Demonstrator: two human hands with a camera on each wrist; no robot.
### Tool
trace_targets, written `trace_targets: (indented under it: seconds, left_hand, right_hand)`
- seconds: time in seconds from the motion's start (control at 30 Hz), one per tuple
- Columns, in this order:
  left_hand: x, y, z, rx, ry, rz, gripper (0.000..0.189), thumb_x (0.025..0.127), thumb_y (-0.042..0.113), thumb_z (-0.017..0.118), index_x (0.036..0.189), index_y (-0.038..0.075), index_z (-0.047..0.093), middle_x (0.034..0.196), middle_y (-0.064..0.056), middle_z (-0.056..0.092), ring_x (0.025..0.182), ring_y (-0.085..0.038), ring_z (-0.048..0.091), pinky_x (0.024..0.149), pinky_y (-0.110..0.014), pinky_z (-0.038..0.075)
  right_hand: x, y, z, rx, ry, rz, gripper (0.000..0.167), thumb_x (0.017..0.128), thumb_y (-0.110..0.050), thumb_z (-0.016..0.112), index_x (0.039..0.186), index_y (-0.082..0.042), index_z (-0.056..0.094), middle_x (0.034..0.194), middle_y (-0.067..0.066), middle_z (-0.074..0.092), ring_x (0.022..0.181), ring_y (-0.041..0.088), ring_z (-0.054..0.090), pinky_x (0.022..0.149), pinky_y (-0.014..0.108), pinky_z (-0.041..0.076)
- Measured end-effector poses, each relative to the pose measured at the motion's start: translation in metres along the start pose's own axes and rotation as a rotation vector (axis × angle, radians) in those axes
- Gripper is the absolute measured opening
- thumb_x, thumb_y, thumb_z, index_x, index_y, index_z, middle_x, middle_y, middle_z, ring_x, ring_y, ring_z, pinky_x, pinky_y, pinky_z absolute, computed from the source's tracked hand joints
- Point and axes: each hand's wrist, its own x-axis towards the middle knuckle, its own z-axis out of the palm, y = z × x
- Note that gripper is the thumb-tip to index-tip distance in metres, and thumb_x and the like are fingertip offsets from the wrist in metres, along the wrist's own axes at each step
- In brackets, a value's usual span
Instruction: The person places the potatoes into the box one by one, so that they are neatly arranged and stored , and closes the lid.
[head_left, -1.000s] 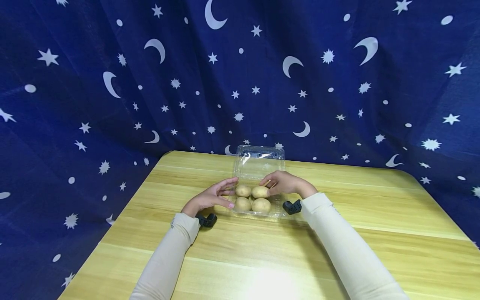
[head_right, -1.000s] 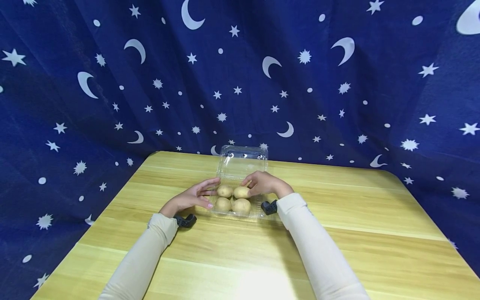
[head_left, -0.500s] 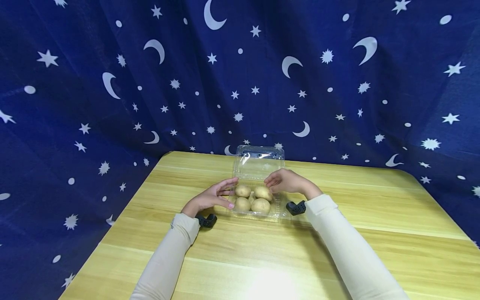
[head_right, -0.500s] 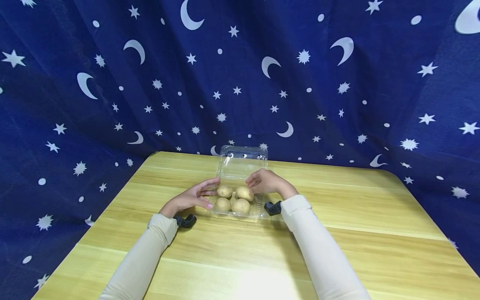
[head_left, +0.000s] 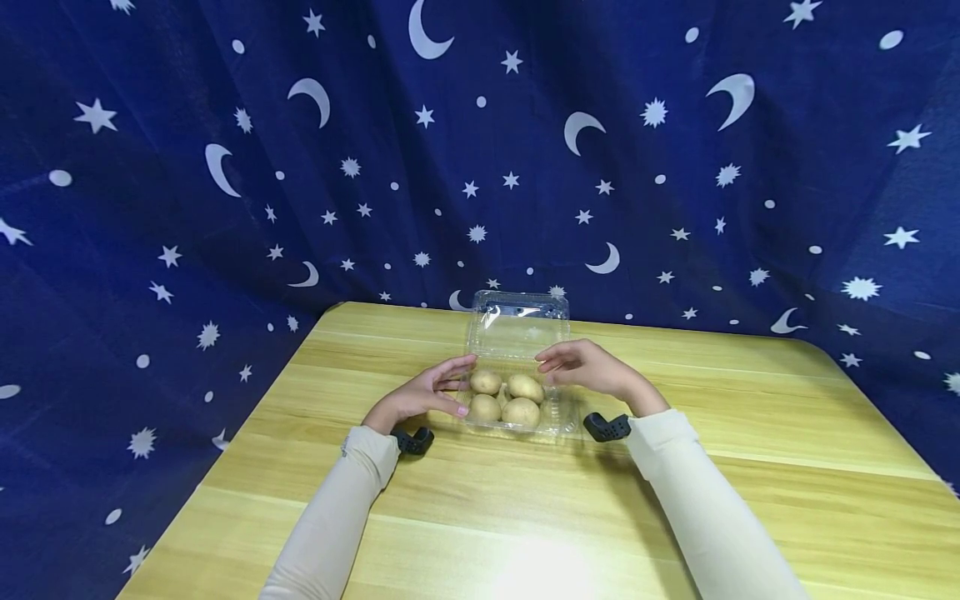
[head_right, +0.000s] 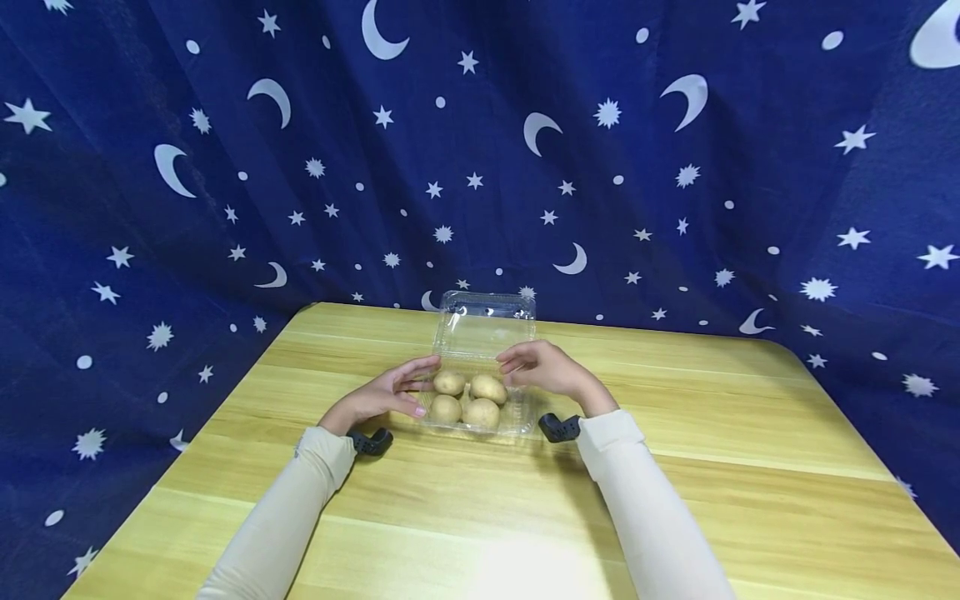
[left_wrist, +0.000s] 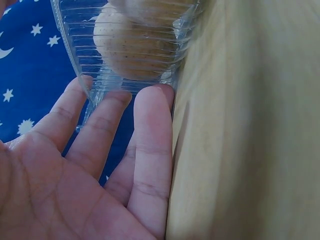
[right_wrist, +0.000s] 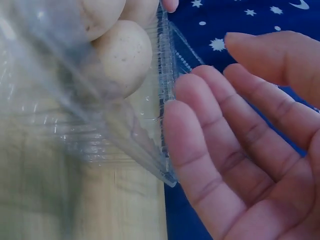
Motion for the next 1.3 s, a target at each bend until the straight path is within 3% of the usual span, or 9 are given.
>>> trace_targets:
  seconds: [0.17, 0.47, 0.57, 0.7, 0.8, 1.07, 1.3]
  left_hand:
    - [0.001, -0.001, 0.0, 0.0, -0.001, 0.002, 0.1, 0.093, 0.009, 0.082, 0.172, 0.004, 0.021, 0.177, -0.02, 0.023, 0.156, -0.045, 0.035, 0.126, -0.056, 0.034]
    - [0.0, 0.0, 0.0, -0.003, 0.005, 0.0, 0.101, 0.093, 0.01, 0.083, 0.172, 0.004, 0.021, 0.177, -0.02, 0.023, 0.156, -0.046, 0.035, 0.126, -0.057, 0.035]
    - [0.0, 0.0, 0.0, -0.004, 0.003, 0.0, 0.101, 0.093, 0.011, 0.083, 0.172, 0.004, 0.021, 0.177, -0.02, 0.023, 0.156, -0.046, 0.035, 0.126, -0.057, 0.034]
    - [0.001, 0.0, 0.0, -0.007, 0.0, 0.001, 0.101, 0.093, 0.011, 0.083, 0.172, 0.004, 0.021, 0.177, -0.02, 0.023, 0.156, -0.046, 0.035, 0.126, -0.058, 0.033]
    - [0.0, 0.0, 0.0, -0.005, 0.001, 0.002, 0.1, 0.093, 0.011, 0.082, 0.172, 0.004, 0.021, 0.177, -0.02, 0.023, 0.156, -0.046, 0.035, 0.127, -0.057, 0.033]
    - [-0.001, 0.002, 0.001, -0.011, -0.006, 0.007, 0.099, 0.094, 0.008, 0.081, 0.172, 0.004, 0.02, 0.178, -0.02, 0.022, 0.156, -0.046, 0.034, 0.125, -0.056, 0.036]
    - [-0.001, 0.002, 0.001, -0.017, -0.004, 0.002, 0.1, 0.093, 0.007, 0.081, 0.172, 0.004, 0.021, 0.178, -0.02, 0.022, 0.156, -0.046, 0.034, 0.125, -0.056, 0.036]
  right_hand:
    - [-0.009, 0.003, 0.003, 0.115, 0.087, 0.014, 0.045, 0.102, 0.003, 0.065, 0.144, 0.019, 0.055, 0.13, 0.038, 0.067, 0.114, 0.044, 0.072, 0.093, 0.043, 0.064]
    - [-0.018, 0.017, 0.011, 0.238, 0.265, 0.024, 0.049, 0.104, 0.001, 0.065, 0.148, 0.017, 0.051, 0.125, 0.034, 0.069, 0.098, 0.014, 0.074, 0.081, 0.032, 0.063]
    - [-0.019, 0.022, 0.015, 0.291, 0.326, 0.033, 0.05, 0.103, 0.002, 0.065, 0.148, 0.018, 0.05, 0.119, 0.025, 0.073, 0.095, 0.012, 0.072, 0.079, 0.028, 0.062]
    - [-0.019, 0.027, 0.019, 0.428, 0.415, 0.079, 0.053, 0.102, 0.005, 0.064, 0.15, 0.018, 0.047, 0.108, 0.004, 0.075, 0.092, 0.01, 0.071, 0.078, 0.024, 0.061]
    - [-0.018, 0.031, 0.022, 0.533, 0.468, 0.112, 0.055, 0.101, 0.007, 0.063, 0.153, 0.017, 0.045, 0.103, -0.003, 0.072, 0.09, 0.01, 0.069, 0.076, 0.022, 0.059]
    - [-0.018, 0.043, 0.026, 0.599, 0.538, 0.169, 0.059, 0.1, 0.01, 0.063, 0.155, 0.013, 0.043, 0.102, -0.002, 0.061, 0.085, 0.005, 0.063, 0.074, 0.021, 0.058]
    - [-0.018, 0.051, 0.028, 0.621, 0.51, 0.185, 0.07, 0.1, 0.01, 0.061, 0.164, 0.008, 0.034, 0.11, 0.002, 0.06, 0.085, 0.006, 0.066, 0.073, 0.021, 0.058]
